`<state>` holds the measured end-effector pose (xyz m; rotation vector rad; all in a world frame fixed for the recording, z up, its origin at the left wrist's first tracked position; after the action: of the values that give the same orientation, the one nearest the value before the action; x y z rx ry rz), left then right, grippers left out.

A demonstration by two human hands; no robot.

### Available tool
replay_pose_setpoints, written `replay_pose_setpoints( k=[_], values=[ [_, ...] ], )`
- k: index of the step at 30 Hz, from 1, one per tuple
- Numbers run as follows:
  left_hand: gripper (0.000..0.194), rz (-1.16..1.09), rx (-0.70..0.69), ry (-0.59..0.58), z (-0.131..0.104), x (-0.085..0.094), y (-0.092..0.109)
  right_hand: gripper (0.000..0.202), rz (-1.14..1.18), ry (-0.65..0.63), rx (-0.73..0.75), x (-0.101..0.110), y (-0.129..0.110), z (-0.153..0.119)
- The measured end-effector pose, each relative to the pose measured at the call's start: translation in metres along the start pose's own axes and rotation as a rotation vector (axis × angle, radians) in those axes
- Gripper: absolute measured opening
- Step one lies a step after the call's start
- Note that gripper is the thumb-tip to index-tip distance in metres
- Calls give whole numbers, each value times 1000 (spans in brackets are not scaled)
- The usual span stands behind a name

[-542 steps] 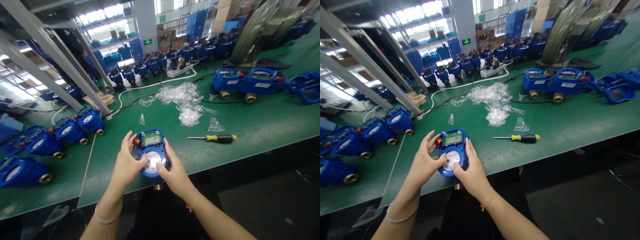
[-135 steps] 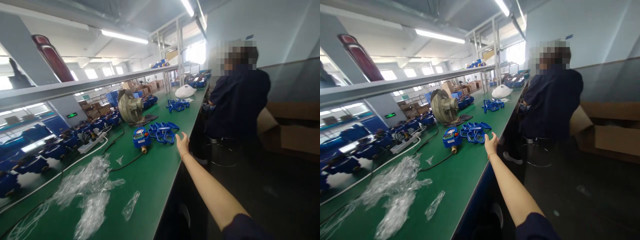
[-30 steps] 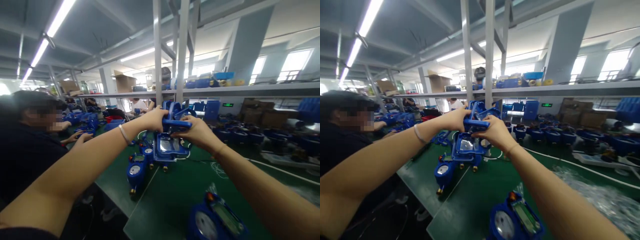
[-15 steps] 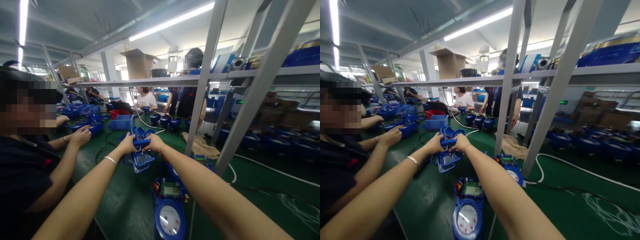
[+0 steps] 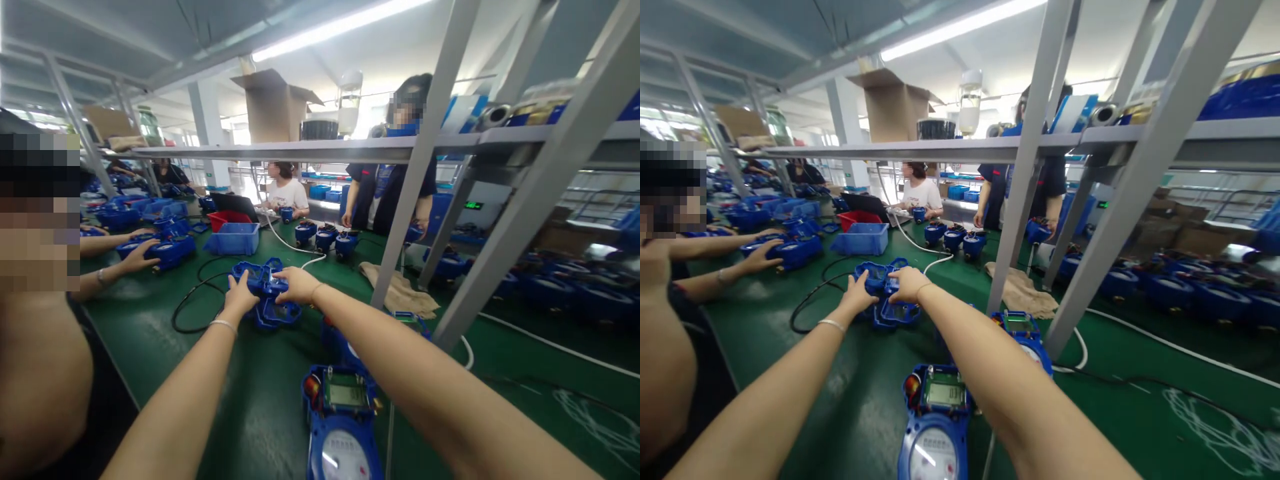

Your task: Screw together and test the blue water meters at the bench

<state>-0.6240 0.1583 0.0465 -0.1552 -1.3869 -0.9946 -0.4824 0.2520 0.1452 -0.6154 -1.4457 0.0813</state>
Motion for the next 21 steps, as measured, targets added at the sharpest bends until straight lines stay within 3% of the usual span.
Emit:
replay_pose_setpoints(
  k=[4,8,12,15,18,21],
  values=[
    [87,-8,-80,32,-29,16,17,45,-27,40,-2,45,10,-55],
    [68,-58,-288,49,-98,37,75,43,-42,113,-26,99,25,-148],
    [54,-246,-682,226,-213,73,159,39,44,190,-120,142,42,-284],
    [50,-349,-869,231,-295,87,205,36,55,270,-221,160,49,-400],
    [50,-440,-1035,152,-352,82,242,34,39,369,-361,165,53,-515],
    [55,-511,-1109,-53,-388,48,270,34,22,441,-595,153,64,-626]
  ],
)
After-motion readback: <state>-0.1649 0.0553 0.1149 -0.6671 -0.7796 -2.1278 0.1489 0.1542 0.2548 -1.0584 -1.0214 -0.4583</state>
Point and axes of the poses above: each hand's wrist, its own z-axis towards the middle knuckle, its own x-axis out of the back of the hand, y = z × x, the point moved 8 cm from there along z, towards the middle knuckle, and after that the axes turned 15 degrees about -x, right-handed, at the moved point
